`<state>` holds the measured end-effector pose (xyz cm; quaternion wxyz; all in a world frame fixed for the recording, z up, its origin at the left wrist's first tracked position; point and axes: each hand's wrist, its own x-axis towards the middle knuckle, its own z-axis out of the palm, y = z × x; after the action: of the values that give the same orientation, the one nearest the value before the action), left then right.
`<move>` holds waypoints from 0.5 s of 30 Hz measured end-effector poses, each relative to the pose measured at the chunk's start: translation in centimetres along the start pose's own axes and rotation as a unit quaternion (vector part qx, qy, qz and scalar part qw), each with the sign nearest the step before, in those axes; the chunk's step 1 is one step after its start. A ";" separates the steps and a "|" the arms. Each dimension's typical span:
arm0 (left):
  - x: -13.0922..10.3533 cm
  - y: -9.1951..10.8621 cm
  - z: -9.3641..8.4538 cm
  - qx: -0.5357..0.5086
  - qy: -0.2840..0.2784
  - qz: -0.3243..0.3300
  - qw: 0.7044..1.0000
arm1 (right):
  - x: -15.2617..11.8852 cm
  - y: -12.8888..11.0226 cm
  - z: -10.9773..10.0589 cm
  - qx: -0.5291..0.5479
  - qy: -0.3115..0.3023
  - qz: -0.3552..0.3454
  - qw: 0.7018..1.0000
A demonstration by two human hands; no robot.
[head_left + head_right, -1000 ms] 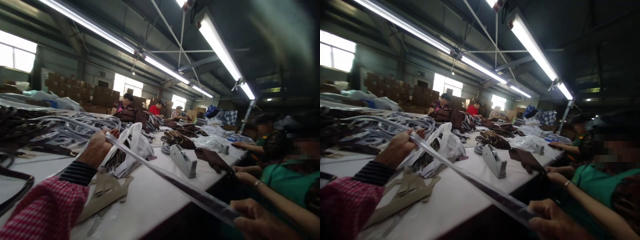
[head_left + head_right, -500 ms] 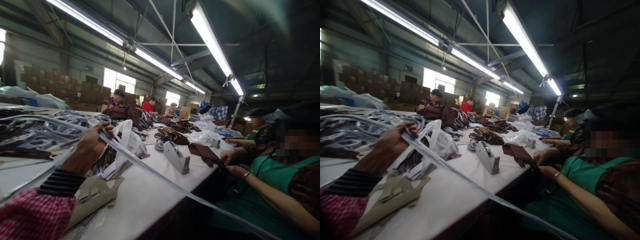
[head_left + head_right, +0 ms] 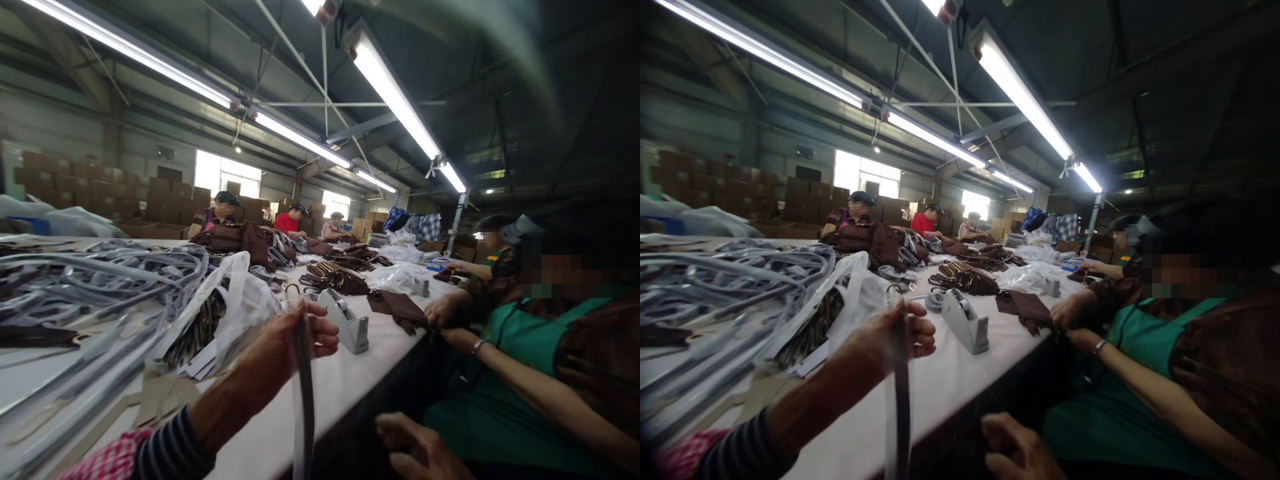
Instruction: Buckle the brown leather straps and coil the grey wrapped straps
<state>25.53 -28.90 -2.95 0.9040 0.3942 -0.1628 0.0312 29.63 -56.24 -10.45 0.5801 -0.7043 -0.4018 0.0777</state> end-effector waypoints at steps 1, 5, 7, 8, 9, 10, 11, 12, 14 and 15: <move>-0.2 -0.6 0.4 -0.001 -0.004 -0.004 1.000 | 0.7 0.4 0.8 0.021 -0.024 0.022 0.999; 0.1 -0.2 -0.1 0.028 0.022 -0.018 0.999 | 3.9 0.5 6.1 0.145 -0.138 0.063 0.978; 0.8 0.9 -1.0 0.032 0.041 -0.027 0.998 | 4.8 0.0 8.1 0.172 -0.137 0.071 0.973; 1.1 1.4 -1.4 0.034 0.048 -0.026 0.998 | 5.0 -0.3 8.7 0.174 -0.122 0.076 0.974; 1.2 1.8 -1.7 0.038 0.055 -0.017 0.998 | 5.1 -0.5 9.0 0.170 -0.102 0.077 0.977; 1.2 2.1 -1.8 0.043 0.061 -0.001 0.997 | 5.3 -0.8 9.1 0.159 -0.079 0.073 0.981; 1.1 2.2 -1.6 0.051 0.068 0.022 0.996 | 5.4 -1.1 9.1 0.143 -0.058 0.067 0.986; 0.9 2.3 -1.3 0.061 0.077 0.051 0.994 | 5.7 -1.4 9.1 0.129 -0.037 0.058 0.989; 0.4 2.4 -0.6 0.080 0.105 0.109 0.985 | 6.4 -2.1 9.3 0.115 -0.003 0.045 0.992; 0.2 2.4 -0.2 0.085 0.116 0.131 0.981 | 6.9 -2.4 9.6 0.113 0.006 0.041 0.993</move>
<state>25.30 -27.10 -1.29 0.8678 0.4388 -0.1039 0.2086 27.57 -44.47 -8.86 0.6548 -0.6507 -0.3575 0.1417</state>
